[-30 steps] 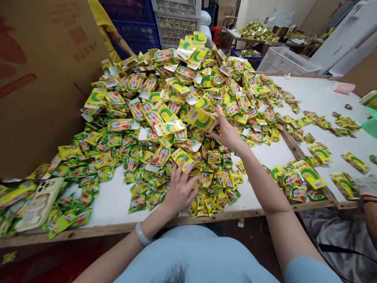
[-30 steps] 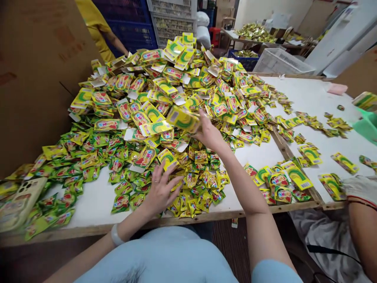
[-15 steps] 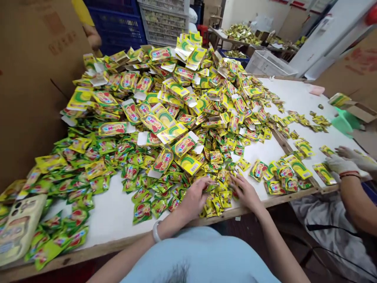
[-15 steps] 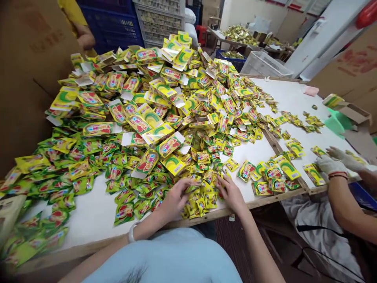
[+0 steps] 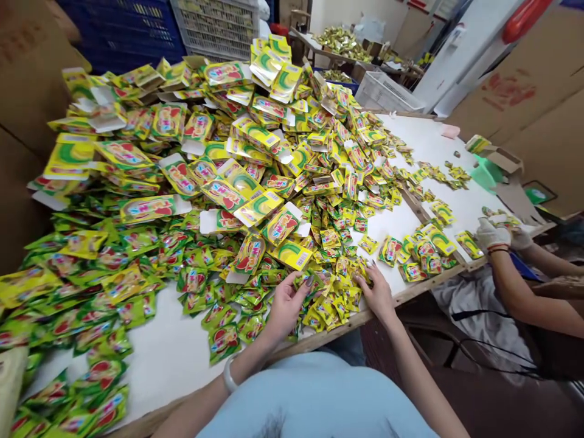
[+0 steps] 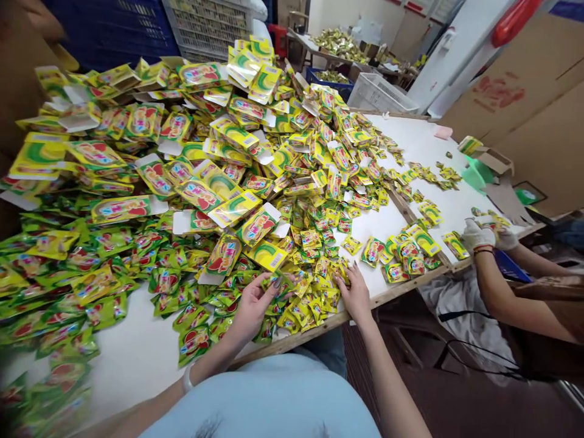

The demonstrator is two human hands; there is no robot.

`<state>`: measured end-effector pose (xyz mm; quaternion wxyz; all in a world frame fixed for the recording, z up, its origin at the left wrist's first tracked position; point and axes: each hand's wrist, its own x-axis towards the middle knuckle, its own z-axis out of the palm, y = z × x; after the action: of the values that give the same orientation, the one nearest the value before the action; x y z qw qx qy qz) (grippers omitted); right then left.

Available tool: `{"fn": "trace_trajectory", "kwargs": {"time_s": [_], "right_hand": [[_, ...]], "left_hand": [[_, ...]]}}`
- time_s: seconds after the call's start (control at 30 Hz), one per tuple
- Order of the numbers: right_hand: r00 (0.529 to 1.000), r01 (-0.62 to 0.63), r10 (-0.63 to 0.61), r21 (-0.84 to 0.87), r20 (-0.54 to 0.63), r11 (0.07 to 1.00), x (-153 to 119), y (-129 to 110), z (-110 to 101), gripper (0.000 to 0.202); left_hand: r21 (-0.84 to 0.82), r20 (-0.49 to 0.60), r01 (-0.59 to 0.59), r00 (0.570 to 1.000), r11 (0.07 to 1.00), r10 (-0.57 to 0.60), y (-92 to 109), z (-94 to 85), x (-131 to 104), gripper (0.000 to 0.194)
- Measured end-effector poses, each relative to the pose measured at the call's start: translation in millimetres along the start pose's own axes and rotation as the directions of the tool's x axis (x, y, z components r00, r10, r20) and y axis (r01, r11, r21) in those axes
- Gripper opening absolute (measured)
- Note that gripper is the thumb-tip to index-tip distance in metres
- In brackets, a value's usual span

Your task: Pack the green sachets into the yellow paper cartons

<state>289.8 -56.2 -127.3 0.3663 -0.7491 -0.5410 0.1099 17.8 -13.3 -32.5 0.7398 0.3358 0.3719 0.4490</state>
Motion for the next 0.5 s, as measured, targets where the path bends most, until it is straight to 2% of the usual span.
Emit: {"fn": "trace_trajectory", "kwargs": {"time_s": [0.17, 0.23, 0.27, 0.3, 0.37, 0.43, 0.5], "right_hand": [[0.992, 0.000, 0.016, 0.125, -0.129, 0.992, -1, -15, -14, 0.042], [0.987, -0.007, 0.038, 0.192, -0.157, 0.981, -3, -32, -22, 0.039], [0.990, -0.017, 0.051, 0.243, -0.134, 0.970, -5, -43, -26, 0.037], [0.995, -0.042, 0.068, 0.325, -0.070, 0.945, -7, -57, -27, 0.036], [0.983, -0.154, 0.075, 0.530, 0.167, 0.834, -13, -89, -28, 0.033], [0.916, -0.296, 0.002, 0.670, 0.402, 0.681, -20, -123, -24, 0.031], [0.875, -0.336, -0.083, 0.723, 0.476, 0.604, -24, -150, -17, 0.031]], "left_hand": [[0.137, -0.076, -0.097, 0.991, 0.986, 0.108, 8, -0.1, -8, 0.034], [0.188, -0.136, -0.121, 0.980, 0.975, 0.147, 6, 3.1, -13, 0.031], [0.194, -0.159, -0.127, 0.974, 0.973, 0.159, 4, 5.3, -14, 0.031], [0.183, -0.177, -0.132, 0.970, 0.974, 0.165, 2, 7.5, -16, 0.032], [0.134, -0.210, -0.137, 0.964, 0.982, 0.163, -4, 11.5, -18, 0.036], [0.085, -0.239, -0.127, 0.960, 0.988, 0.144, -9, 14.6, -20, 0.039], [0.046, -0.234, -0.107, 0.965, 0.993, 0.115, -12, 16.4, -23, 0.040]]}}
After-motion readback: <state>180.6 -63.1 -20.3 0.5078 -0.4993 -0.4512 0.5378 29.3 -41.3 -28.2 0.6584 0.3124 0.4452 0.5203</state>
